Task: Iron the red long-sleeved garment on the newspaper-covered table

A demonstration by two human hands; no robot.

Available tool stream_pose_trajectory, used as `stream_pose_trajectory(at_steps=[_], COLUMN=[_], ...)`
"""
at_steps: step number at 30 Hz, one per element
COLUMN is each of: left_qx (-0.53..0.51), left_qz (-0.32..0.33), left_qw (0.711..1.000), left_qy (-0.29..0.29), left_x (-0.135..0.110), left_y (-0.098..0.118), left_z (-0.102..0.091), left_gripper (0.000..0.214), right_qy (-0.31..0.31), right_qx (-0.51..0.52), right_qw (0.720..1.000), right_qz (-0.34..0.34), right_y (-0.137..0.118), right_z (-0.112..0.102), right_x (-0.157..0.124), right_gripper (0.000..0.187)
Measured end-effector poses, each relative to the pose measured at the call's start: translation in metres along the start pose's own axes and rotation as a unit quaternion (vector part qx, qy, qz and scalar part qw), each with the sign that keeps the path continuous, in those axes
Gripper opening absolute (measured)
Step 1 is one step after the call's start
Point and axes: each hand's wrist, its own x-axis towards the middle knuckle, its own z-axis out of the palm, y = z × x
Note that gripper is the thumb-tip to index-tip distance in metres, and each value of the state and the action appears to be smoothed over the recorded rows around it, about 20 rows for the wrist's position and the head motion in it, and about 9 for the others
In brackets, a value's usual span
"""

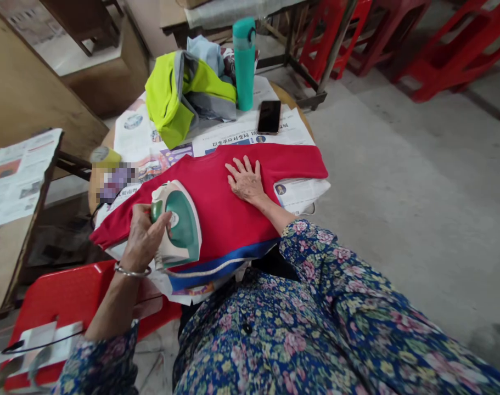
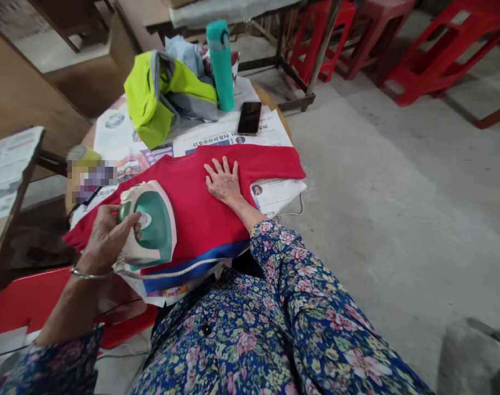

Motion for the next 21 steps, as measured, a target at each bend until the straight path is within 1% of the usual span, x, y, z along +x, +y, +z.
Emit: stream_pose_trajectory(at_steps=[3,6,8,10,13,16,19,21], left_qx=[0.004,-0.005,-0.009,-0.01,-0.02,-0.03,-0.038,-0.046], left_qz=[-0.002,0.006,0.007,0.01,0.023,0.051,0.074,0.07], left_qw=[1.0,0.998,0.996,0.995,0.992,0.991,0.991,0.993], left_qy=[-0.027,-0.063,-0.085,-0.104,-0.12,-0.123,-0.104,-0.084], left_x=[-0.028,-0.05,-0.057,-0.059,-0.05,-0.032,-0.009,0.007], left_y=[0.001,0.003,0.006,0.01,0.018,0.026,0.034,0.039], left_z=[-0.004,-0.002,0.003,0.011,0.025,0.038,0.048,0.052], left_gripper=[0.048,0.049,0.048,0.046,0.042,0.04,0.037,0.036], right_qy=[-0.004,-0.01,-0.006,0.005,0.013,0.007,0.004,0.002], right_qx=[0.003,0.001,0.004,0.012,0.019,0.011,0.004,0.005], right_qw=[1.0,1.0,1.0,1.0,1.0,1.0,1.0,1.0], right_qz=[0.003,0.009,0.009,0.005,0.001,0.005,0.005,0.005], right_y=[-0.001,-0.002,-0.001,0.001,0.002,0.001,-0.001,-0.001], right_z=[-0.002,-0.003,-0.001,0.001,0.002,0.001,-0.001,-0.001], right_x=[0.0,-0.001,-0.001,0.0,-0.001,-0.001,-0.002,-0.002], right_gripper=[0.059,0.06,0.059,0.058,0.057,0.058,0.059,0.059])
